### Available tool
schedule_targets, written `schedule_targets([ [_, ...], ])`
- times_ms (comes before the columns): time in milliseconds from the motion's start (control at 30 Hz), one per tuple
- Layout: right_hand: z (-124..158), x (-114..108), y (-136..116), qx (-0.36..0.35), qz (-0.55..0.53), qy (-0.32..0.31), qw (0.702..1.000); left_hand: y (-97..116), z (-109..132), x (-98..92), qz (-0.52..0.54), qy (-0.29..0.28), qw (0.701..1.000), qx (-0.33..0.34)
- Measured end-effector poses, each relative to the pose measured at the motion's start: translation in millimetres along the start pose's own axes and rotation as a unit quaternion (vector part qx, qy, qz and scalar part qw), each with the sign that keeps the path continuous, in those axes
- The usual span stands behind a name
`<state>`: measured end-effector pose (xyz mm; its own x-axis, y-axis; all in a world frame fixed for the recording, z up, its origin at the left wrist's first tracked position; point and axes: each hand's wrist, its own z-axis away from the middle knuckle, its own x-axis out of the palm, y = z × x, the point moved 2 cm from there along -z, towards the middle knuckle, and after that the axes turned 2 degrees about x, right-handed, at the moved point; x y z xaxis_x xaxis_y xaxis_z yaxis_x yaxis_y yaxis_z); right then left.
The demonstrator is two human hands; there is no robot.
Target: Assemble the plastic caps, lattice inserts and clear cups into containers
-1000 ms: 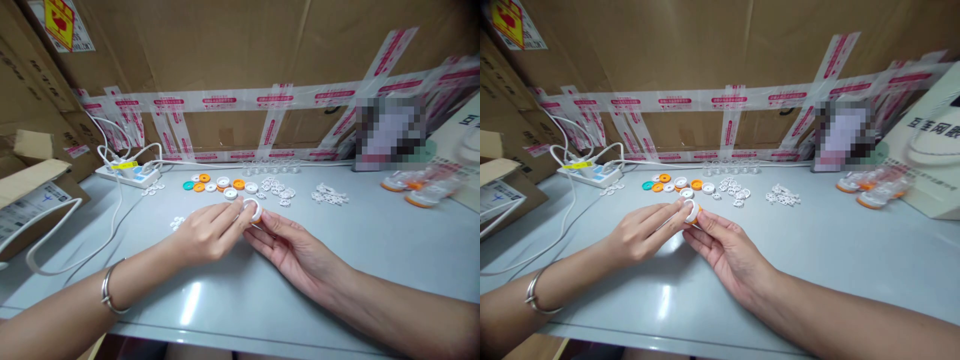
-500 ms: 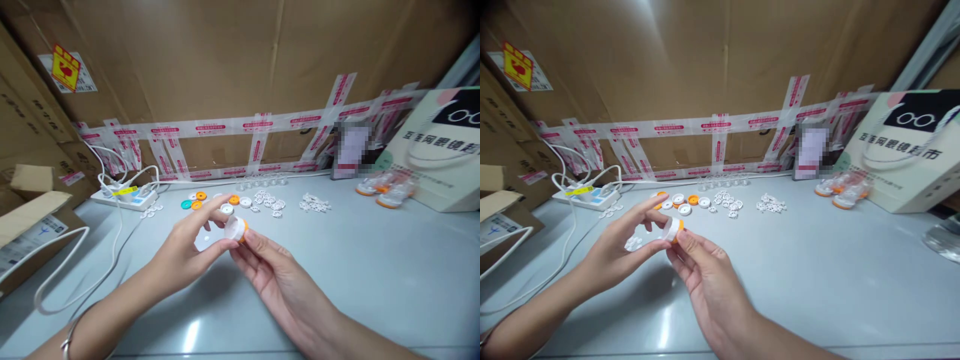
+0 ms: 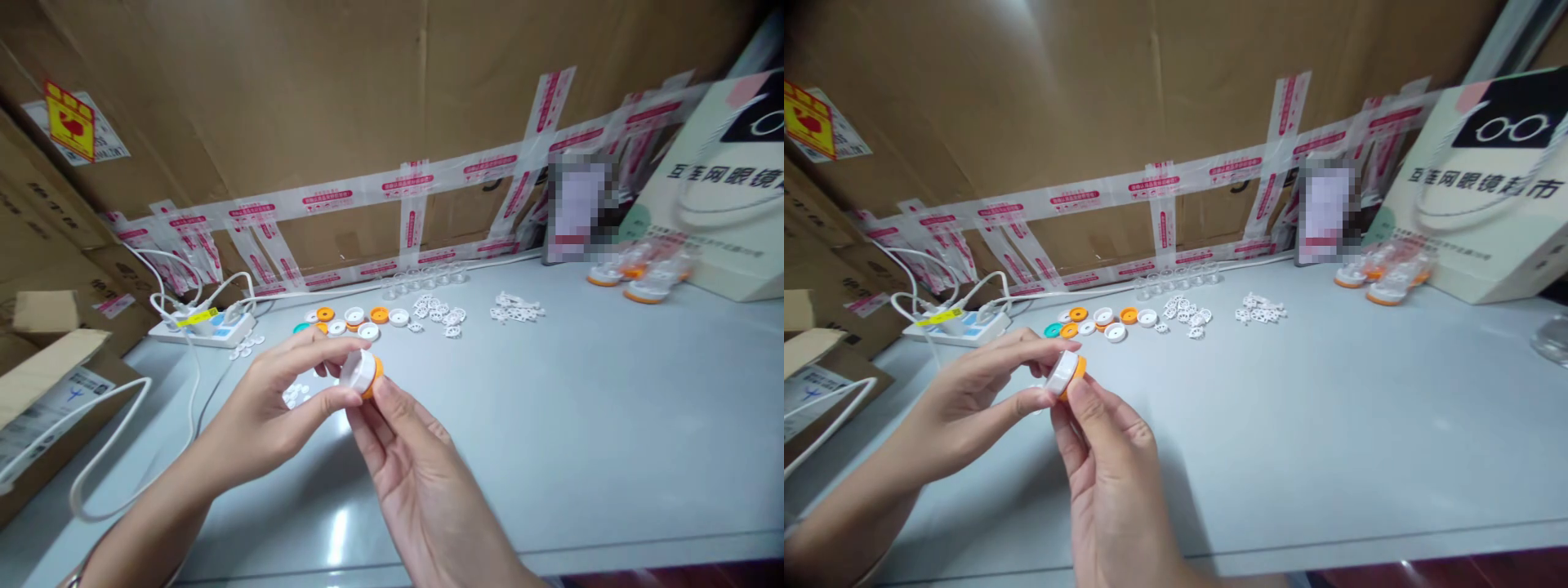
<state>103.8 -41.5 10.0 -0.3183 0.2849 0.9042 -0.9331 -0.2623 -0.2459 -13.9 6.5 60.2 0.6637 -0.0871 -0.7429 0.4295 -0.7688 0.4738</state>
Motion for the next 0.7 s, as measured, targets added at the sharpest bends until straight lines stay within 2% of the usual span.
schedule_targets([
  [300, 0, -2, 0, -0.022, 0.055, 0.002, 0.998, 8, 0, -2.6, -0.039, 0.013, 0.999, 0.013],
  [433, -1, -9, 3, -0.042, 0.079, -0.038, 0.995, 12, 0, -2.8, -0.039, 0.011, 0.999, 0.023],
  [567, -6, -17, 6, -0.056, 0.103, -0.048, 0.992, 13, 1, -3.7, -0.045, -0.005, 0.999, 0.025],
  [700, -9, -21, 8, -0.055, 0.112, -0.050, 0.991, 10, 2, -5.8, -0.045, -0.048, 0.998, 0.016],
])
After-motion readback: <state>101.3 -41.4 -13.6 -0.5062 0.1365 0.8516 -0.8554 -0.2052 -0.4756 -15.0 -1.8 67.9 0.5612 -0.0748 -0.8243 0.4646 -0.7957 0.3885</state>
